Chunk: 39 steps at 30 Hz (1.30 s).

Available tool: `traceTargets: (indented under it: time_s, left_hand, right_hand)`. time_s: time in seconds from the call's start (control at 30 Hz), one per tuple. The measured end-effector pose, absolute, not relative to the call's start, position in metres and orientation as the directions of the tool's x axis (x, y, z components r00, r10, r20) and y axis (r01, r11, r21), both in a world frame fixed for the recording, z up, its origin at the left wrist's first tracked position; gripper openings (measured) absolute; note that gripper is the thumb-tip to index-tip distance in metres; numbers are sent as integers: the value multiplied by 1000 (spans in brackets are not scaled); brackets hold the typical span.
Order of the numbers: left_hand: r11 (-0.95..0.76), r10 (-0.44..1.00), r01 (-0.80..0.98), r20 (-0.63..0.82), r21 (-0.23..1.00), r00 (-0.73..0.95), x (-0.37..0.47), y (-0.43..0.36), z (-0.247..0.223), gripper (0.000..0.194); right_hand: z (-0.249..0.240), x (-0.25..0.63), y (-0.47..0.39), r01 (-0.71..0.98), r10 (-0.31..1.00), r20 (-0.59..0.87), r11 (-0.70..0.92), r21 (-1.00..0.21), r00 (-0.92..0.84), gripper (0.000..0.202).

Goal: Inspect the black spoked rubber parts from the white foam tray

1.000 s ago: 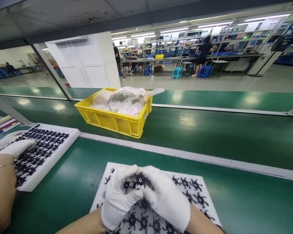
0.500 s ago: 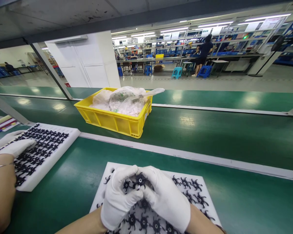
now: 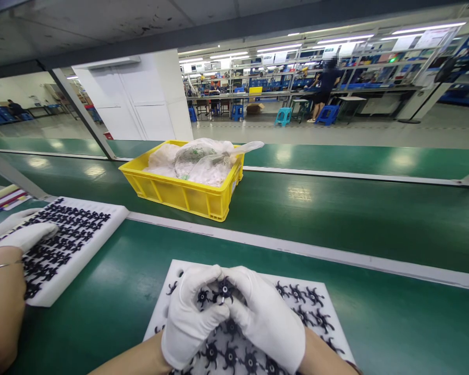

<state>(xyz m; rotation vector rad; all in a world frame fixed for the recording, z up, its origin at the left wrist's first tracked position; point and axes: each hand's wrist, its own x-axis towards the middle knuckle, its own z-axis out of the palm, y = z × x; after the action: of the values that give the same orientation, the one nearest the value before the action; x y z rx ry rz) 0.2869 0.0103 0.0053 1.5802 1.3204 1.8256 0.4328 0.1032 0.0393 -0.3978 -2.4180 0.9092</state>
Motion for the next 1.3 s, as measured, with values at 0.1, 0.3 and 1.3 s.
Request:
traceTargets:
  time_s: [0.1, 0.3, 1.3]
  left_hand:
    - [-466, 788, 289, 541, 836, -294, 286, 10, 4, 52]
    - [-463, 788, 292, 539, 837, -296, 287, 10, 4, 51]
    - [-505, 783, 212, 548, 836, -294, 288, 11, 5, 51]
  right_hand:
    - [39, 433, 104, 94, 443, 353, 721, -687, -824, 54]
    - [38, 433, 103, 94, 441, 345, 716, -692, -828, 54]
    - [41, 430, 103, 78, 462, 331, 669, -739, -823, 48]
